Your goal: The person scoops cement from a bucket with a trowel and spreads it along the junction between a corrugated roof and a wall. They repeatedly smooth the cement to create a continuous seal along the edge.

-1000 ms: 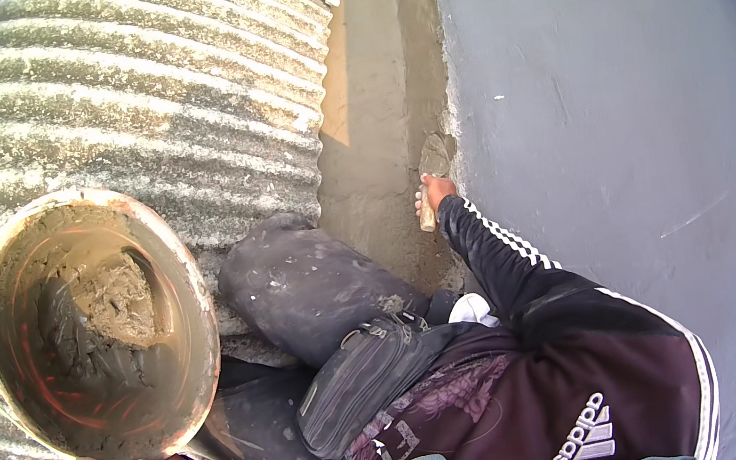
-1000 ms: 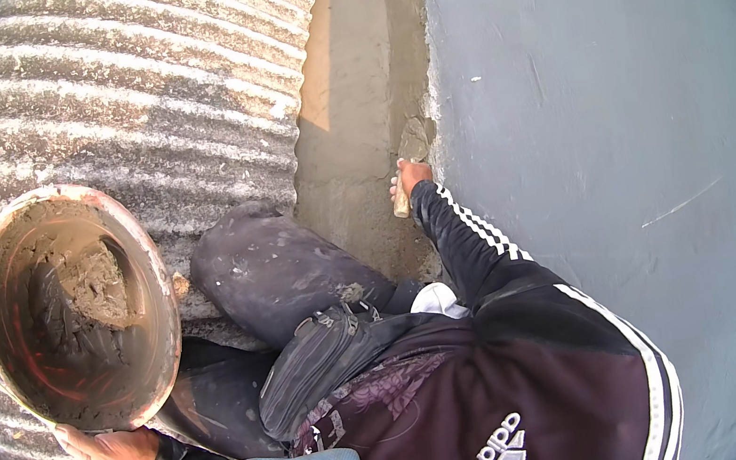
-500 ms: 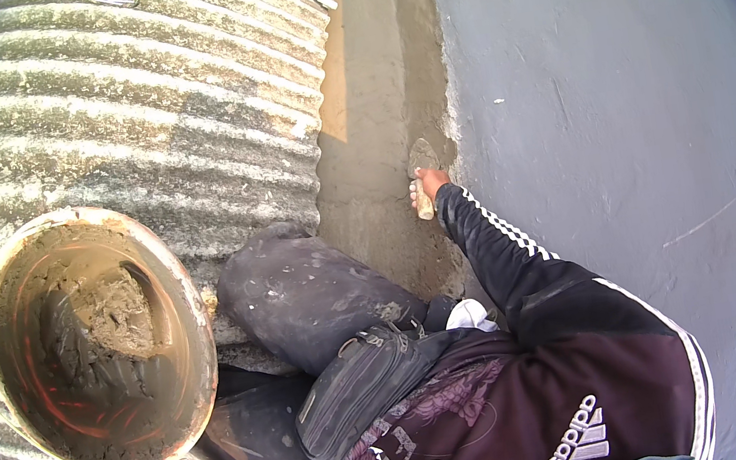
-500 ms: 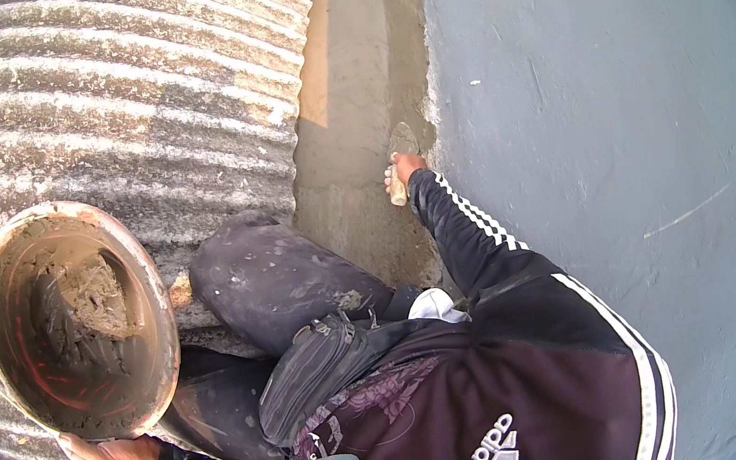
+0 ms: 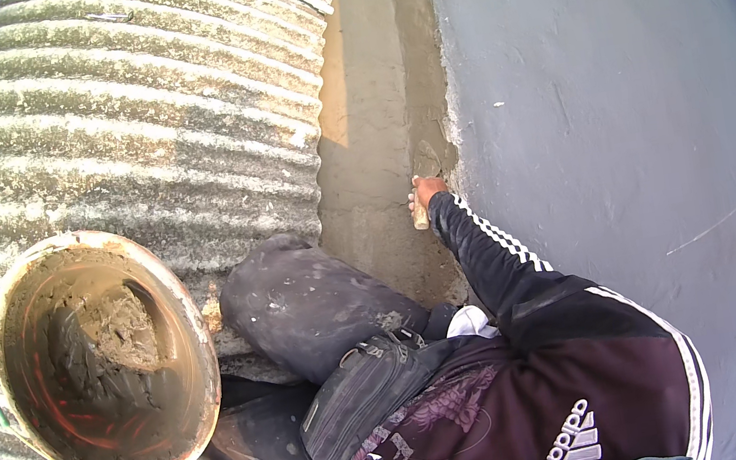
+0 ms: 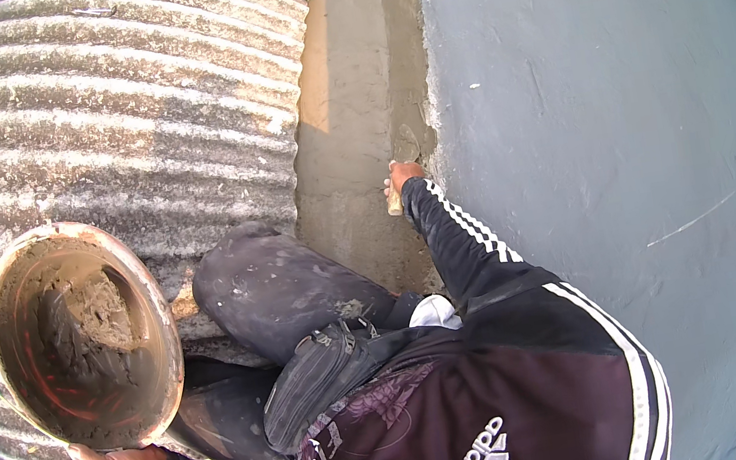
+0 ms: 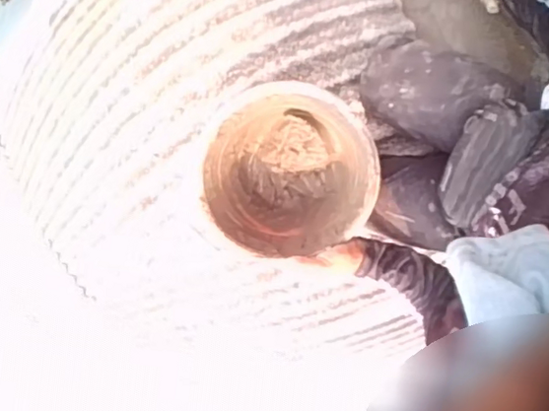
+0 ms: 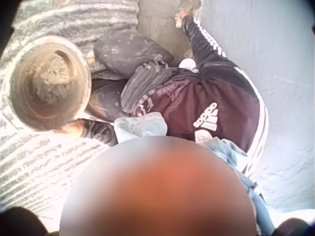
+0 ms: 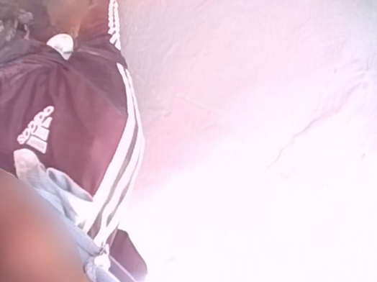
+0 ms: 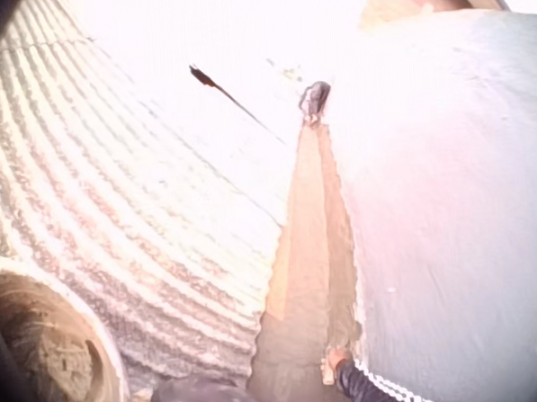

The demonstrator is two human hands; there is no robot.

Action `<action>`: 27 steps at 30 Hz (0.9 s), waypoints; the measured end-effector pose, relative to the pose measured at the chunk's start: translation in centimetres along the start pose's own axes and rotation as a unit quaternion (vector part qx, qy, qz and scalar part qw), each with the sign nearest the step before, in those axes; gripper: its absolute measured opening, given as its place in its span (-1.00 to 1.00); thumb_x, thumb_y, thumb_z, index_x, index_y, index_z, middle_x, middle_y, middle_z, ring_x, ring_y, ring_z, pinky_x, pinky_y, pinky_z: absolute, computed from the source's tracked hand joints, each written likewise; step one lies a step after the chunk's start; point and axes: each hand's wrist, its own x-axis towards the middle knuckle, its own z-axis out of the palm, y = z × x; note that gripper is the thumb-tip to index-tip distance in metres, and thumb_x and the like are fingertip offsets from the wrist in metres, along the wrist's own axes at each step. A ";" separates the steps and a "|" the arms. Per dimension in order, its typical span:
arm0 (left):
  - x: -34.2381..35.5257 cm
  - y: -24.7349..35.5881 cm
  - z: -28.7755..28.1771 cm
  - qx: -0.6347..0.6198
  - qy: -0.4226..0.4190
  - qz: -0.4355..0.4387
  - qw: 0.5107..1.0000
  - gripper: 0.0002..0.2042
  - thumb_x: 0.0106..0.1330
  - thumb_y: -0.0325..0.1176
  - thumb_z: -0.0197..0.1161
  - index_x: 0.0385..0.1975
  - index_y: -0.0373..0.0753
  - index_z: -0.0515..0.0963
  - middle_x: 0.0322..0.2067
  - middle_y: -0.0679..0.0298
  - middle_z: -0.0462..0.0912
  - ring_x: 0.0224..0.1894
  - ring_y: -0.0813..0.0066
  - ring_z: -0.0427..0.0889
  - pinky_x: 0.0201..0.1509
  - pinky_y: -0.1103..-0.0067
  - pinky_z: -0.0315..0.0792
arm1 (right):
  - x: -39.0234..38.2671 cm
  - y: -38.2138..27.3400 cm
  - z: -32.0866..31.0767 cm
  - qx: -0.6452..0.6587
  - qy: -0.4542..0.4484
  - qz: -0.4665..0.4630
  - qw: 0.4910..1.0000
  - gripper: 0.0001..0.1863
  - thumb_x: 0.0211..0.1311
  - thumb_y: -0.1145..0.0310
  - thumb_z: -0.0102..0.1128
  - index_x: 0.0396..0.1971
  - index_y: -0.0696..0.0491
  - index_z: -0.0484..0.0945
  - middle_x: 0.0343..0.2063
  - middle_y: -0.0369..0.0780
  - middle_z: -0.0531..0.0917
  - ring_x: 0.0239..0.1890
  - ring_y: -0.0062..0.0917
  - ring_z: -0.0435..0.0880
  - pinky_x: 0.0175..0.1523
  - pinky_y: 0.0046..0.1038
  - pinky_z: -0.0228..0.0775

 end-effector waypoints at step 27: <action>0.0 -0.3 0.0 0.219 -0.001 0.163 0.962 -0.59 0.60 -0.26 -0.04 0.30 -0.33 0.46 0.27 -0.08 0.50 0.27 0.04 0.51 0.34 0.36 0.38 | -6.3 2.7 2.5 0.071 0.031 -0.090 0.993 -0.68 0.34 0.24 0.21 -0.10 0.14 0.44 -0.51 -0.16 0.55 -0.66 -0.36 0.56 -0.56 -0.17 0.54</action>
